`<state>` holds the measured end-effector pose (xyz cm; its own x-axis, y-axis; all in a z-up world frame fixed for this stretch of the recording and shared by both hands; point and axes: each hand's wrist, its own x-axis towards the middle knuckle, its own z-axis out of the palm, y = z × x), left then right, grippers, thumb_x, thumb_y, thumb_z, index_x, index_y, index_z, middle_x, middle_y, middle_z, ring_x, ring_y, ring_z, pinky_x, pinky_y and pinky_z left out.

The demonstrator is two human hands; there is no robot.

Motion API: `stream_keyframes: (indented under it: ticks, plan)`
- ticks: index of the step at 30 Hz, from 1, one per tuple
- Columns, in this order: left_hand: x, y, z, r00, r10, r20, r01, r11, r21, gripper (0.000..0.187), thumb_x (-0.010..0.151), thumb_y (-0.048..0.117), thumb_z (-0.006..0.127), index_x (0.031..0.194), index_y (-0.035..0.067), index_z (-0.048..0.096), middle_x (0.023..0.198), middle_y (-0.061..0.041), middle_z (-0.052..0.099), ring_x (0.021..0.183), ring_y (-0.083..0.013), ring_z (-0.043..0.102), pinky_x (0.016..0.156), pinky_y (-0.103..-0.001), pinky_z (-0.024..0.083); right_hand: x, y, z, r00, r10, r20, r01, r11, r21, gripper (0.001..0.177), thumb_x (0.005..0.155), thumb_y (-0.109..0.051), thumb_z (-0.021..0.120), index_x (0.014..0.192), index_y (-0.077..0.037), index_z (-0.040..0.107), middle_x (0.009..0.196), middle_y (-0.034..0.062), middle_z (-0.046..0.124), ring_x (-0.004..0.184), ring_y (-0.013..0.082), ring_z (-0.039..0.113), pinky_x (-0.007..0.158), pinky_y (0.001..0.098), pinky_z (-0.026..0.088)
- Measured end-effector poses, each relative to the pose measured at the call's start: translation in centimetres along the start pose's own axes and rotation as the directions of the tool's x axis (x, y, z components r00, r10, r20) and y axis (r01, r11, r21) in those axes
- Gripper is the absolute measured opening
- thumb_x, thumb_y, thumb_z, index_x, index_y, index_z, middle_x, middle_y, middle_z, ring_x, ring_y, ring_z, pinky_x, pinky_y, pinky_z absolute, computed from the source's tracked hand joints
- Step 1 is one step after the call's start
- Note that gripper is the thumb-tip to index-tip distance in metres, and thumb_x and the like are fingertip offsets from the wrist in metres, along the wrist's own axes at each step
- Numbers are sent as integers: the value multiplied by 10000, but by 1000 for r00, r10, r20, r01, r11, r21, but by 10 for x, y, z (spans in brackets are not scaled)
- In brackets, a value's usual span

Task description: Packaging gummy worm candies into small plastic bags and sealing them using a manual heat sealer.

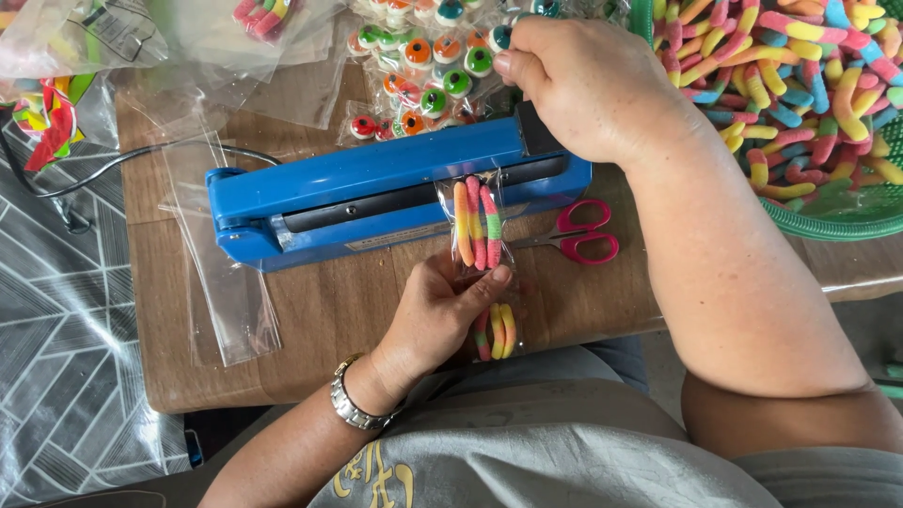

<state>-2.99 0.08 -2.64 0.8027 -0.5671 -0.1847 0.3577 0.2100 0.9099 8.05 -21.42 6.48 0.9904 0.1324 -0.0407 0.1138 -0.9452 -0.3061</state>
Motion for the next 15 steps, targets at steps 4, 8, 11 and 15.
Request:
stream_keyframes:
  ticks: [4, 8, 11, 15]
  plan:
    - [1, 1, 0, 1000, 8, -10, -7, 999, 53, 217, 960, 260, 691, 930, 46, 676, 842, -49, 739, 796, -122, 720, 706, -257, 603, -1, 3, 3, 999, -14, -33, 14, 1000, 1, 302, 1197, -334, 493, 1056, -103, 626, 745, 117, 590, 674, 387, 561, 558, 559, 345]
    - [2, 6, 0, 1000, -12, 4, 12, 1000, 19, 189, 967, 216, 688, 925, 32, 673, 851, -68, 752, 837, -152, 755, 711, -257, 608, -2, -1, -1, 1000, 2, -19, -2, 1000, -24, 321, 1201, -346, 500, 1003, -114, 600, 688, 103, 554, 623, 371, 534, 548, 549, 328]
    - [1, 12, -1, 998, -57, -15, 58, 996, 68, 176, 935, 202, 727, 894, 31, 719, 814, -75, 774, 713, -132, 727, 644, -248, 601, -2, -4, -2, 999, 25, 22, -25, 999, -29, 302, 1199, -359, 467, 1034, -134, 583, 659, 83, 541, 583, 356, 524, 542, 545, 335]
    - [4, 9, -3, 997, 56, 58, -60, 995, 83, 152, 917, 183, 751, 952, 44, 702, 916, -58, 760, 817, -119, 714, 754, -251, 611, -1, -2, 0, 999, 33, -16, -33, 999, -23, 315, 1191, -346, 476, 1057, -97, 615, 720, 105, 596, 651, 368, 568, 569, 541, 366]
